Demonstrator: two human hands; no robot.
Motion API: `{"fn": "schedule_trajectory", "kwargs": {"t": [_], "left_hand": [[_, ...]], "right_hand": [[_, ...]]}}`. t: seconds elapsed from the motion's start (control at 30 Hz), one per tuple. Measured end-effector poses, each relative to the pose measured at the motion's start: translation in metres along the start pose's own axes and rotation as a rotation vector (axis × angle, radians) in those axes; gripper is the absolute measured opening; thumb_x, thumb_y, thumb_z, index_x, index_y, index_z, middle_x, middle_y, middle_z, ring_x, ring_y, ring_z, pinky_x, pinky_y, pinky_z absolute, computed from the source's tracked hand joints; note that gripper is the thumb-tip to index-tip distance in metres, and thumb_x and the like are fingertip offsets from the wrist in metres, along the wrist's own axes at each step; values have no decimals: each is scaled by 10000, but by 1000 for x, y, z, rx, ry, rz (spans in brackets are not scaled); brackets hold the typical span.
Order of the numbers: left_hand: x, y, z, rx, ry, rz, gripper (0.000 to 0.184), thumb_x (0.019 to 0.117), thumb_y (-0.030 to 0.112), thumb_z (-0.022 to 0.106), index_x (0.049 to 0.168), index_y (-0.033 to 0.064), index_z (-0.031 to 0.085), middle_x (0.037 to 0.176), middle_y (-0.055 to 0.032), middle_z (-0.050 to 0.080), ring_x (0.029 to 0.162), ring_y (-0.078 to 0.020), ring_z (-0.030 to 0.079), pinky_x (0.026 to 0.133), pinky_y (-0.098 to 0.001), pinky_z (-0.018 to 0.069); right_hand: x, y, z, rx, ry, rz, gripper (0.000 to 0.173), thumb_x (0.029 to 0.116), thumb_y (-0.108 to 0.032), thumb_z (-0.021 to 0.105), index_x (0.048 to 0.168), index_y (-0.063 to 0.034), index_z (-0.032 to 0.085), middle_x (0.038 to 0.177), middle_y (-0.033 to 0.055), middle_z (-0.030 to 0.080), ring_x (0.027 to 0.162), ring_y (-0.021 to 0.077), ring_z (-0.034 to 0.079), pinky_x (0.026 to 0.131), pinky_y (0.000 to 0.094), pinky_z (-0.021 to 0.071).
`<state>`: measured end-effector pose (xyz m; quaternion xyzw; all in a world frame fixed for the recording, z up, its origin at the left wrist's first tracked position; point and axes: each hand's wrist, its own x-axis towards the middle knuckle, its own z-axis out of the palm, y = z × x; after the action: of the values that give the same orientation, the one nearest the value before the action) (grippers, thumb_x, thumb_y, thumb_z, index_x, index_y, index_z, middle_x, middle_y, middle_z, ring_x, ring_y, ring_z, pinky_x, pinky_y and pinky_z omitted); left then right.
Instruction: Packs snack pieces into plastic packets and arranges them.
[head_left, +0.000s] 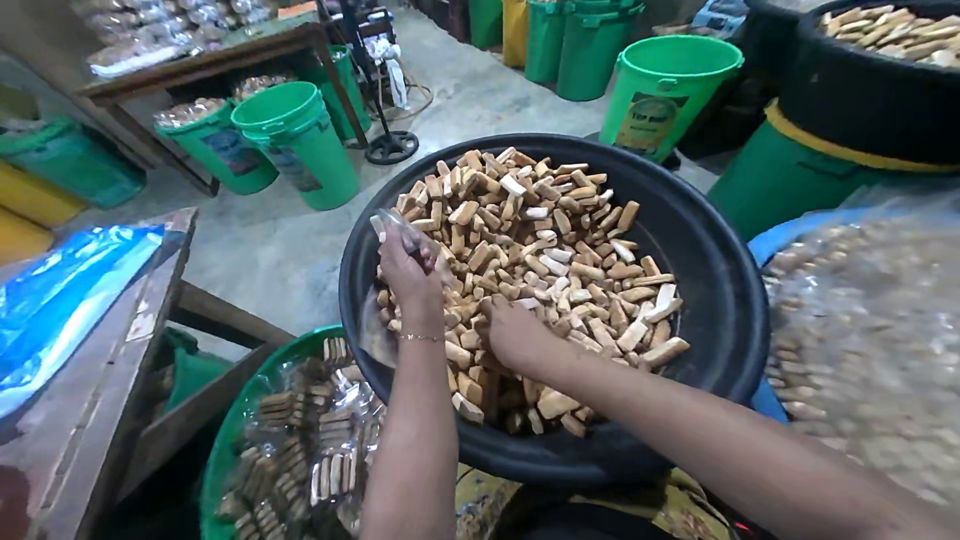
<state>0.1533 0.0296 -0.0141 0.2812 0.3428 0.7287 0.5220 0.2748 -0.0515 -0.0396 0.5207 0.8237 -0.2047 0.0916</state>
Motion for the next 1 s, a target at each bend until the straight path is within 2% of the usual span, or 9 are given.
{"fn": "schedule_trajectory", "kwargs": {"t": [0.2, 0.27, 0.33, 0.43, 0.53, 0.7, 0.77, 0.87, 1.0], "left_hand": [[0, 3, -10, 389, 9, 58, 186, 1045, 82, 505, 865, 118, 533, 687, 41, 575, 529, -30, 538, 508, -183, 490], [-4, -2, -10, 732, -179, 154, 43, 1002, 49, 563, 1040, 31, 573, 838, -45, 599, 662, -103, 586, 617, -283, 536], [-12, -4, 0, 1119, -497, 181, 275, 1010, 17, 520, 1279, -15, 564, 1173, -184, 644, 915, -260, 653, 793, -438, 557], [-29, -22, 22, 1428, -949, 137, 349, 986, 10, 570, 1325, 39, 648, 1298, -199, 646, 1170, -345, 639, 1016, -530, 500], [-50, -34, 35, 1361, -1134, 8, 324, 947, 149, 718, 1214, -27, 668, 1187, -200, 664, 1079, -311, 651, 970, -487, 513], [-65, -33, 38, 1296, -1086, 123, 574, 932, -48, 603, 1483, 78, 498, 1435, -184, 521, 1042, -271, 644, 845, -429, 559], [-67, -32, 37, 1282, -1025, 207, 576, 955, -50, 572, 1510, 74, 480, 1498, -174, 488, 1182, -291, 620, 940, -449, 546], [-74, -28, 40, 1205, -973, 304, 571, 923, -66, 559, 1481, 42, 510, 1481, -187, 492, 1085, -270, 636, 844, -405, 557], [-106, -24, 48, 927, -1128, 565, 483, 881, -79, 592, 1363, -53, 601, 1407, -256, 558, 1160, -298, 657, 943, -376, 566]], "right_hand": [[-40, 27, 9, 51, 269, -55, 363, 1072, -107, 465, 1388, 51, 547, 1288, 305, 620, 1214, 493, 600, 1011, 611, 479], [-51, 49, 12, 53, 205, 18, 374, 1060, -93, 492, 1410, 22, 552, 1318, 309, 598, 1211, 511, 582, 1011, 640, 458], [-61, 66, 2, 193, 145, 145, 388, 1090, -141, 459, 1438, 16, 526, 1383, 301, 554, 1237, 493, 577, 1019, 638, 461], [-77, 82, -11, 589, 514, 214, 389, 1030, -232, 628, 1348, -7, 615, 1293, 221, 634, 1102, 337, 666, 972, 510, 531], [-80, 87, -18, 680, 657, 144, 339, 948, -144, 738, 1251, -21, 650, 1230, 181, 629, 1005, 264, 671, 862, 448, 576], [-70, 78, -7, 105, 760, 49, 275, 888, 39, 711, 1161, 43, 673, 1166, 277, 608, 1056, 427, 653, 871, 511, 582], [-74, 66, -19, 211, 598, 119, 289, 935, 11, 670, 1223, 33, 651, 1319, 253, 530, 1097, 350, 645, 916, 435, 573], [-78, 65, -36, 480, 510, 216, 350, 981, -72, 653, 1329, -30, 637, 1499, 230, 417, 1121, 323, 638, 931, 438, 561], [-75, 69, -34, 539, 550, 260, 329, 998, -66, 596, 1303, 58, 612, 1250, 261, 646, 1168, 361, 635, 1043, 509, 475]]}}
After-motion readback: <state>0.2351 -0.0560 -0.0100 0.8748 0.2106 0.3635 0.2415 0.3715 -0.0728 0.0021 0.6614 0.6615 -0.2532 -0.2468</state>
